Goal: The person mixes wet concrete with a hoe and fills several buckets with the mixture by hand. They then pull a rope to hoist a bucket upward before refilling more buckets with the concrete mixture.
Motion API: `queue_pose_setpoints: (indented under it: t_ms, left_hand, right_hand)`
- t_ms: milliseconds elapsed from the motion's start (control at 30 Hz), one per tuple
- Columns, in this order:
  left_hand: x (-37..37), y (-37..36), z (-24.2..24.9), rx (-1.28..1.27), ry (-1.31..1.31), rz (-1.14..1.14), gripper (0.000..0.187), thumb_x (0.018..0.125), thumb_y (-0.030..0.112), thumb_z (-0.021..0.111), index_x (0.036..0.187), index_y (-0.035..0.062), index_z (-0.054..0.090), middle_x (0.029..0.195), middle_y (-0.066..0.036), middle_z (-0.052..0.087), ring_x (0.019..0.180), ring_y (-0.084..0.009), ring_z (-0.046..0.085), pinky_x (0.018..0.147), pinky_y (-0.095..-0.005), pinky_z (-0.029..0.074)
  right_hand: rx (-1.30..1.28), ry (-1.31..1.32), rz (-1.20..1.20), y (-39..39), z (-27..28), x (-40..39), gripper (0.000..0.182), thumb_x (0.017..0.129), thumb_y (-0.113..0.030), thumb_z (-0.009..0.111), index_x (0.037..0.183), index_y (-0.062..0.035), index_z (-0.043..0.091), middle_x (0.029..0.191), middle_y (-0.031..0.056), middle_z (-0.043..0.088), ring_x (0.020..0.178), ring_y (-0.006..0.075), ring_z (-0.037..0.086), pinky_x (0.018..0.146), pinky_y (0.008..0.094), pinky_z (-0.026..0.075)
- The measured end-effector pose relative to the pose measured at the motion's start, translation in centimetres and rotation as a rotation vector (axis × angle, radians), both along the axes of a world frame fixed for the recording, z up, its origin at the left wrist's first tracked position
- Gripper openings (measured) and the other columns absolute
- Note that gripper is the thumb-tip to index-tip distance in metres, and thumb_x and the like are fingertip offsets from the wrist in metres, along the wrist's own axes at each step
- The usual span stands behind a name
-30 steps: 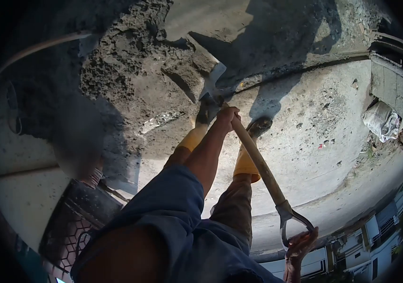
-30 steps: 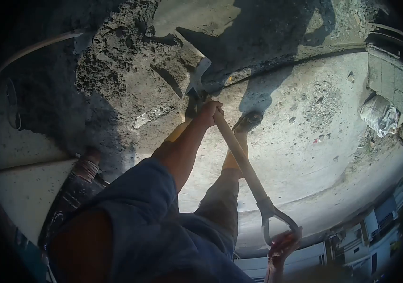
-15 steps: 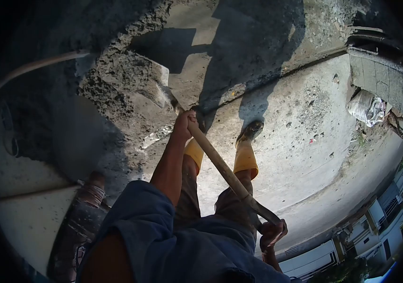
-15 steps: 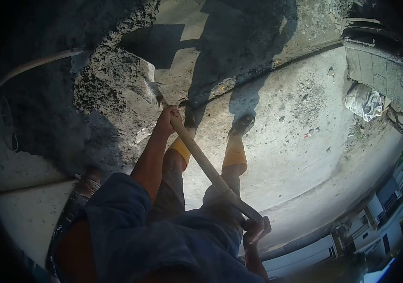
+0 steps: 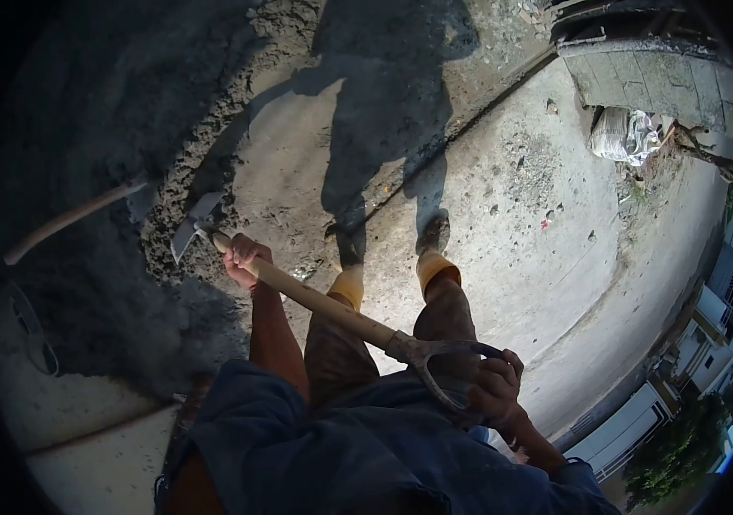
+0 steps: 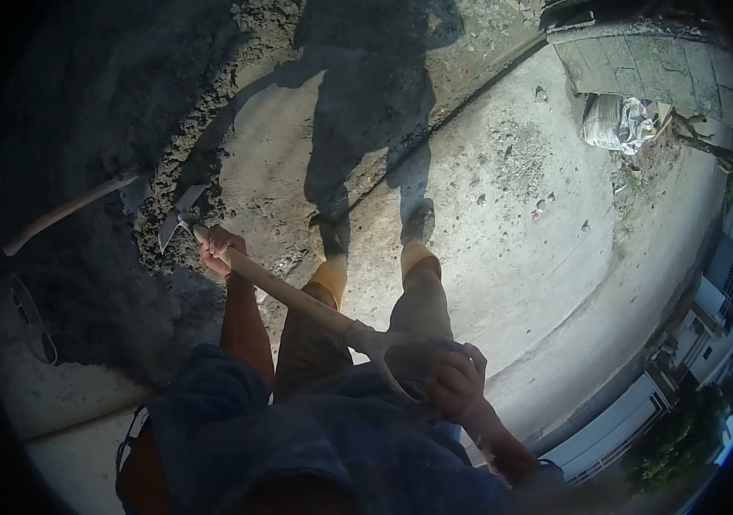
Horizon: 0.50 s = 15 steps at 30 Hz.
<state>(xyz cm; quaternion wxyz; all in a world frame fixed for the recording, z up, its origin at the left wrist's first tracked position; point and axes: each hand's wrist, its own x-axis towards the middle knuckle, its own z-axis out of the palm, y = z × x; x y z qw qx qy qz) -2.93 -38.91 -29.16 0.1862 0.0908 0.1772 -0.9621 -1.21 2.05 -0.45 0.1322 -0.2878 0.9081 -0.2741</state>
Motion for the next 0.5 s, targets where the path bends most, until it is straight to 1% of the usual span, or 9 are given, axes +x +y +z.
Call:
queue_pose_setpoints:
  t_ms: [33,67,167,200,300,367,400,467,500]
  left_hand:
    - [-0.4,0.4,-0.1,-0.032,-0.054,-0.034,0.013,0.085,0.010,0.049,0.074,0.0076,0.045,0.061,0.002,0.047,0.054,-0.0088,0.047,0.057,-0.0255,0.044]
    - [-0.9,0.6,-0.2,-0.072,-0.106,-0.061,0.013,0.085,0.010,0.049,0.073,0.0074,0.045,0.061,0.002,0.047,0.053,-0.0090,0.047,0.057,-0.0256,0.044]
    - [-4.7,2.6,1.4,-0.134,-0.178,-0.087,0.014,0.086,0.012,0.050,0.073,0.0081,0.047,0.061,0.002,0.046,0.053,-0.0099,0.045,0.056,-0.0268,0.042]
    - [-5.9,2.9,1.7,-0.188,-0.237,-0.127,0.014,0.087,0.013,0.050,0.073,0.0087,0.049,0.061,0.002,0.046,0.053,-0.0101,0.044,0.056,-0.0273,0.041]
    - [-10.5,3.8,2.7,-0.289,-0.396,-0.212,0.016,0.088,0.015,0.051,0.073,0.0105,0.051,0.062,0.003,0.046,0.054,-0.0105,0.045,0.058,-0.0289,0.041]
    - [-14.0,4.6,3.4,-0.424,-0.573,-0.299,0.019,0.089,0.020,0.053,0.072,0.0115,0.052,0.064,0.003,0.047,0.059,-0.0111,0.047,0.065,-0.0294,0.043]
    - [-16.2,5.5,3.9,-0.442,-0.571,-0.285,0.019,0.089,0.020,0.053,0.072,0.0115,0.052,0.064,0.003,0.047,0.059,-0.0111,0.047,0.065,-0.0294,0.043]
    - [-20.0,8.0,5.1,-0.479,-0.679,-0.316,0.019,0.090,0.022,0.053,0.074,0.0121,0.053,0.066,0.003,0.048,0.065,-0.0112,0.049,0.071,-0.0293,0.044]
    - [-21.4,9.0,5.0,-0.511,-0.671,-0.317,0.016,0.089,0.025,0.055,0.079,0.0128,0.054,0.068,0.002,0.048,0.070,-0.0134,0.049,0.071,-0.0325,0.044]
  right_hand:
    - [-0.081,-0.035,-0.075,0.0,0.2,-1.3,0.026,0.074,-0.039,0.063,0.074,-0.0160,0.051,0.079,0.0040,0.055,0.086,0.0250,0.058,0.097,0.0490,0.033]
    - [-0.080,-0.029,-0.072,0.4,0.0,-1.8,0.026,0.074,-0.039,0.063,0.074,-0.0160,0.051,0.079,0.0040,0.055,0.086,0.0250,0.058,0.097,0.0490,0.033]
    - [-0.127,-0.129,-0.259,3.9,-2.4,-3.9,0.036,0.080,-0.046,0.060,0.075,-0.0114,0.048,0.077,0.0062,0.055,0.085,0.0280,0.058,0.090,0.0501,0.038]
    - [-0.148,-0.161,-0.261,4.8,-2.7,-5.3,0.037,0.080,-0.045,0.060,0.076,-0.0104,0.048,0.077,0.0073,0.055,0.082,0.0289,0.058,0.089,0.0491,0.039]
    - [-0.219,-0.253,-0.381,7.9,-6.0,-9.4,0.045,0.082,-0.051,0.057,0.076,-0.0077,0.047,0.076,0.0074,0.054,0.076,0.0280,0.057,0.076,0.0420,0.046]
    - [-0.255,-0.382,-0.589,9.6,-8.5,-13.9,0.057,0.081,-0.060,0.053,0.073,-0.0036,0.051,0.072,0.0071,0.054,0.071,0.0229,0.056,0.068,0.0363,0.046]
    - [-0.279,-0.439,-0.698,10.2,-9.6,-16.4,0.064,0.081,-0.065,0.051,0.072,-0.0016,0.053,0.070,0.0069,0.055,0.068,0.0204,0.056,0.064,0.0334,0.047]
    - [-0.291,-0.451,-0.714,13.9,-13.2,-21.6,0.068,0.080,-0.069,0.046,0.071,-0.0018,0.054,0.066,0.0057,0.054,0.062,0.0160,0.055,0.061,0.0314,0.045]
    - [-0.278,-0.554,-0.813,15.4,-14.1,-23.6,0.068,0.080,-0.070,0.046,0.069,-0.0028,0.053,0.064,0.0048,0.054,0.062,0.0139,0.054,0.059,0.0302,0.045]
